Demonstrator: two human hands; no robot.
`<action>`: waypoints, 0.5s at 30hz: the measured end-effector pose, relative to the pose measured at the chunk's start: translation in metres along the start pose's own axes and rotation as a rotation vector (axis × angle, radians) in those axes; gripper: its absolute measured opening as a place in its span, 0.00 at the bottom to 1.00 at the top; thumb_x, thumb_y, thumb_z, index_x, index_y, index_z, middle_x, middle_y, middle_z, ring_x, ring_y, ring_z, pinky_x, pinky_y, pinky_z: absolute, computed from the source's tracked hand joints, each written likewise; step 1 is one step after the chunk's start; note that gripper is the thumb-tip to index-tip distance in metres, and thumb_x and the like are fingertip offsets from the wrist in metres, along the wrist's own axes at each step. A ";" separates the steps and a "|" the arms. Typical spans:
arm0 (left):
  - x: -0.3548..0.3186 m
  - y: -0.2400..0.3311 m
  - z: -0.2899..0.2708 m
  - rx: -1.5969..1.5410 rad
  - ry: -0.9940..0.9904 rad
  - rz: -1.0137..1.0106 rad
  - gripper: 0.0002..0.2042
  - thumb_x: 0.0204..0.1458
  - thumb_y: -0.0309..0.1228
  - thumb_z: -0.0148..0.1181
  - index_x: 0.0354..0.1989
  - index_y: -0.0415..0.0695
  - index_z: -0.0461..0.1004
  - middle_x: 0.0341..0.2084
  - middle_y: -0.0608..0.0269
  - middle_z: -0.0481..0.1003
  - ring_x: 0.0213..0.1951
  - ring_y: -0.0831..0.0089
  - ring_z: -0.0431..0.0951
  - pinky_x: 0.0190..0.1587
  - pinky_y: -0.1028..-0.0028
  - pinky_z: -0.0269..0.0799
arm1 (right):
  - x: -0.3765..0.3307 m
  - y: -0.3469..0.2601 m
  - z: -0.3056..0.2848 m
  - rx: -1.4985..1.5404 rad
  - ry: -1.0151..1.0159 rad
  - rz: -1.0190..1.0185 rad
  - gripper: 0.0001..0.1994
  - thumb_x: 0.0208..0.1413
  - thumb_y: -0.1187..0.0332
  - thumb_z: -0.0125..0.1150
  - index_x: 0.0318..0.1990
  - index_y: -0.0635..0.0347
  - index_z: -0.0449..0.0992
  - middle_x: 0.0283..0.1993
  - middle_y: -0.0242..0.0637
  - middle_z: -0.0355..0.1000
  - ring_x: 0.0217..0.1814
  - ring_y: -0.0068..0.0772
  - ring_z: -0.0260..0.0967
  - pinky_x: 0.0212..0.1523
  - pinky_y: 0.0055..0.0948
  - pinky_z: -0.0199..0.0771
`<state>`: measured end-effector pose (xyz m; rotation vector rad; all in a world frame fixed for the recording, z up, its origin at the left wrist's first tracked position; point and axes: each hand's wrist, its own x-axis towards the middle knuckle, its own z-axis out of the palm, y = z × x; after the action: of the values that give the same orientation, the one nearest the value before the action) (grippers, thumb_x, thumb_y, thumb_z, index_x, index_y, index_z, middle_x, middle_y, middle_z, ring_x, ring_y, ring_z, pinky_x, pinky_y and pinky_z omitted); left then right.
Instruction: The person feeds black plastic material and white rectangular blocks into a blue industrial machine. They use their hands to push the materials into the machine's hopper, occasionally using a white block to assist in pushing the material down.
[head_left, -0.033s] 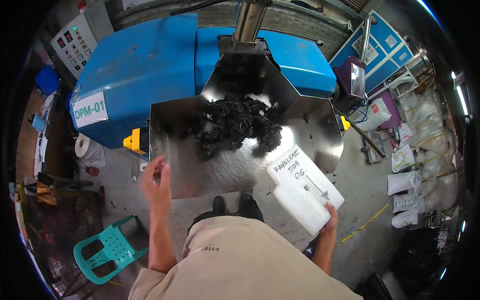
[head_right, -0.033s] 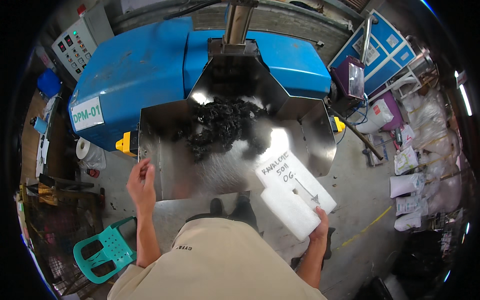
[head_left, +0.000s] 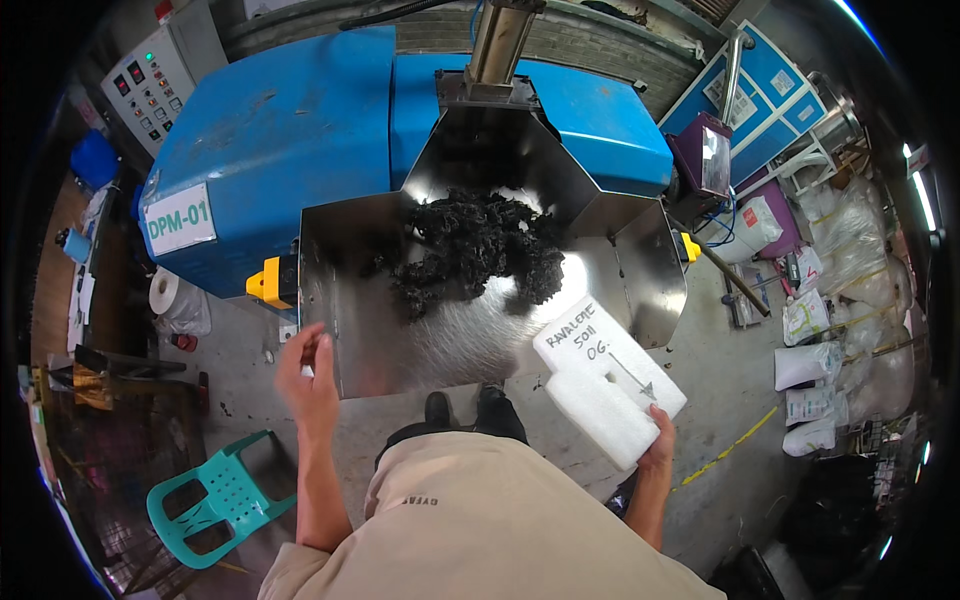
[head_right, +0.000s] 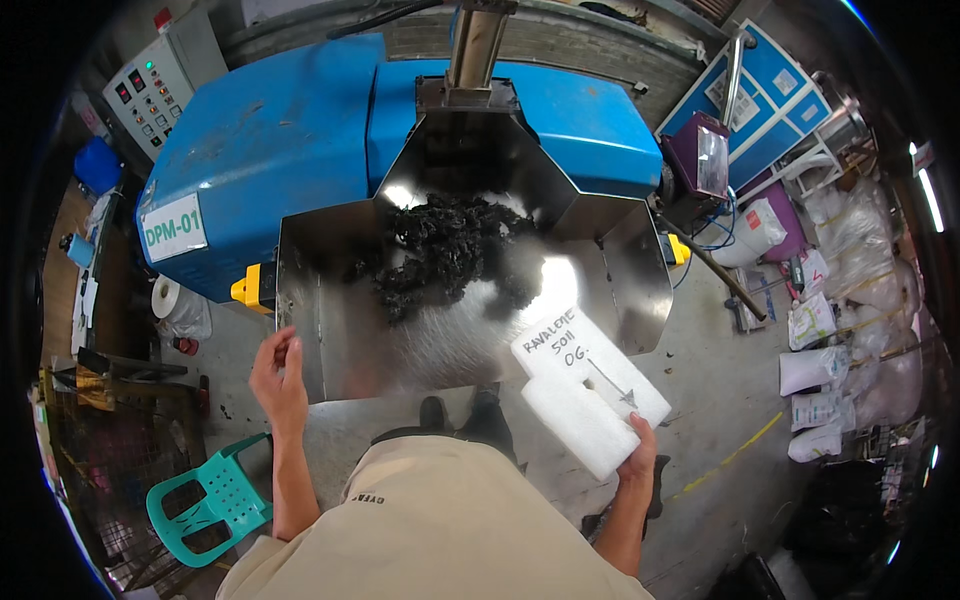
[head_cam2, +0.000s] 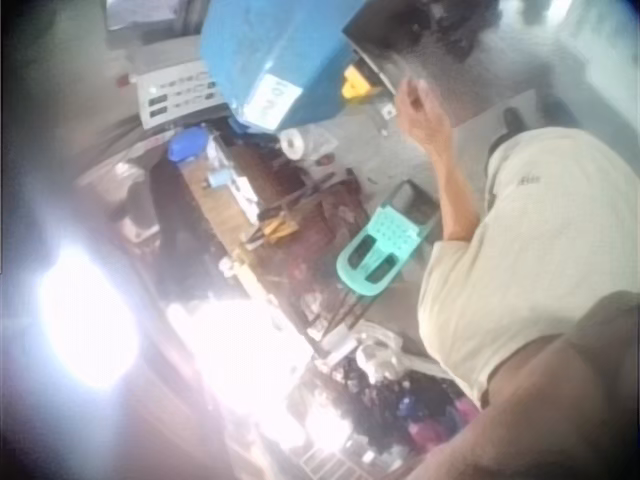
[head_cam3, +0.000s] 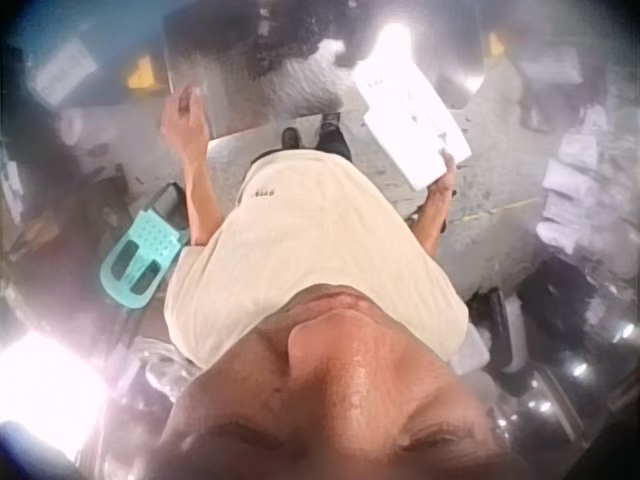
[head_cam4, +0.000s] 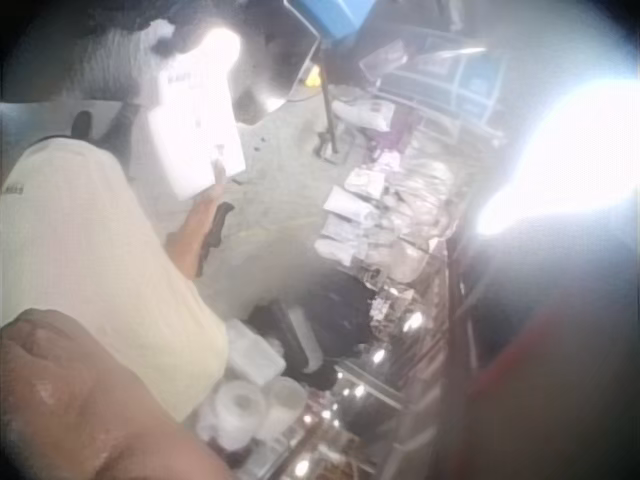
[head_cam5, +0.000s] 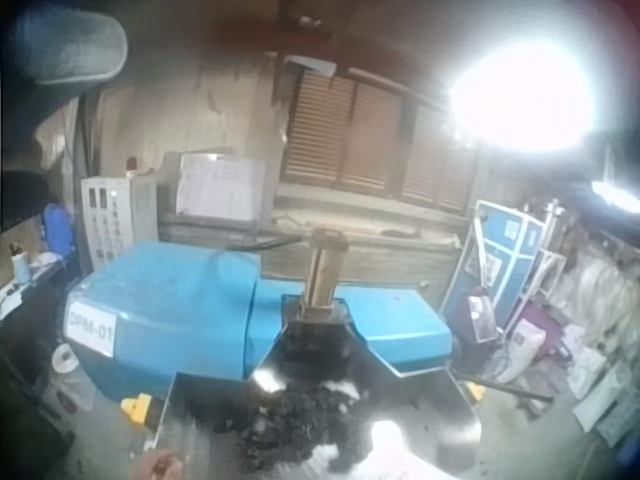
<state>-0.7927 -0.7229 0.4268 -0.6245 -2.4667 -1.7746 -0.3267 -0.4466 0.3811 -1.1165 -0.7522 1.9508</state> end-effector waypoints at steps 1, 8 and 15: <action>-0.007 -0.003 -0.006 0.027 0.043 0.002 0.06 0.61 0.26 0.64 0.44 0.39 0.81 0.32 0.67 0.77 0.33 0.76 0.75 0.38 0.75 0.72 | 0.010 0.007 -0.007 -0.018 0.019 0.016 0.33 0.58 0.63 0.61 0.69 0.71 0.63 0.65 0.56 0.72 0.63 0.54 0.74 0.67 0.47 0.74; -0.034 -0.060 0.000 0.191 0.247 0.038 0.13 0.57 0.29 0.68 0.47 0.38 0.74 0.39 0.60 0.73 0.40 0.66 0.73 0.44 0.68 0.70 | 0.100 0.038 0.039 0.020 0.033 -0.060 0.30 0.60 0.65 0.62 0.67 0.71 0.64 0.62 0.53 0.73 0.62 0.51 0.75 0.65 0.45 0.75; -0.034 -0.074 0.018 0.102 0.221 -0.188 0.26 0.54 0.33 0.72 0.56 0.36 0.67 0.47 0.54 0.71 0.47 0.63 0.72 0.51 0.64 0.70 | 0.163 -0.005 0.134 -0.134 -0.057 -0.201 0.25 0.59 0.73 0.64 0.62 0.76 0.68 0.58 0.50 0.75 0.57 0.46 0.77 0.57 0.41 0.80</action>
<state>-0.7833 -0.7356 0.3450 -0.1819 -2.5111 -1.6570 -0.4987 -0.3249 0.3719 -1.0244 -0.9982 1.7906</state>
